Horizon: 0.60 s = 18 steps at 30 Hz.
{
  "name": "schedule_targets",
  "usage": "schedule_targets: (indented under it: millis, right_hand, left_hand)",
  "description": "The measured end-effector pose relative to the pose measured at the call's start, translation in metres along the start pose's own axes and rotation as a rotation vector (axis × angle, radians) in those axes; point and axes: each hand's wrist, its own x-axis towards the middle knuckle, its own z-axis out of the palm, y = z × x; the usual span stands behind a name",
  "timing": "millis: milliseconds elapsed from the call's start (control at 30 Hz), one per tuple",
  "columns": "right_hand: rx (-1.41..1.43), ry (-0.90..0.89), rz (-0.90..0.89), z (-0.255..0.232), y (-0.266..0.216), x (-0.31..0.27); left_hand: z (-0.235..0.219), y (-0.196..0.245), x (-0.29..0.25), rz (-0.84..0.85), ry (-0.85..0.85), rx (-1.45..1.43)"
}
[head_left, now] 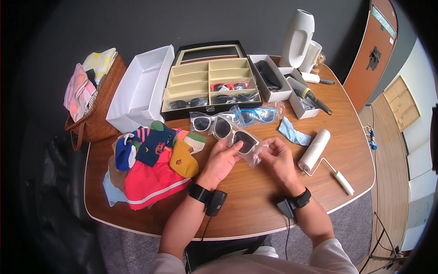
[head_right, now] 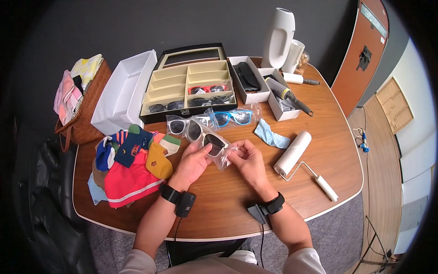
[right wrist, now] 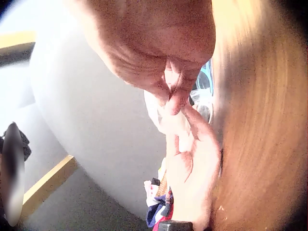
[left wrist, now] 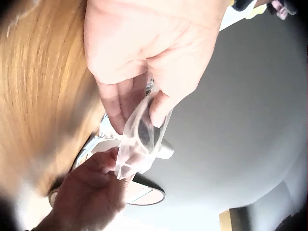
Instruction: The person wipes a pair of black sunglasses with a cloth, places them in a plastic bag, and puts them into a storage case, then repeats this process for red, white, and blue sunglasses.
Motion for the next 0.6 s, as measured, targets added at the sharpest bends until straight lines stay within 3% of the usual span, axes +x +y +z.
schedule_targets:
  millis: [300,400,500,600]
  right_hand:
    - [0.279,0.132,0.156,0.008,-0.014,0.001]
    - [-0.134,0.084,0.057,0.019,-0.008,-0.004]
    - [-0.096,-0.175,0.146,0.004,0.008,0.001]
    - [-0.001,-0.165,0.176,0.003,0.005,0.001]
  left_hand:
    - [0.002,-0.001,0.003,0.124,0.105,0.018]
    - [0.003,-0.002,0.003,0.115,0.099,0.039]
    - [0.000,-0.002,0.002,0.096,0.081,-0.006]
    - [-0.004,-0.003,0.003,0.076,0.082,-0.024]
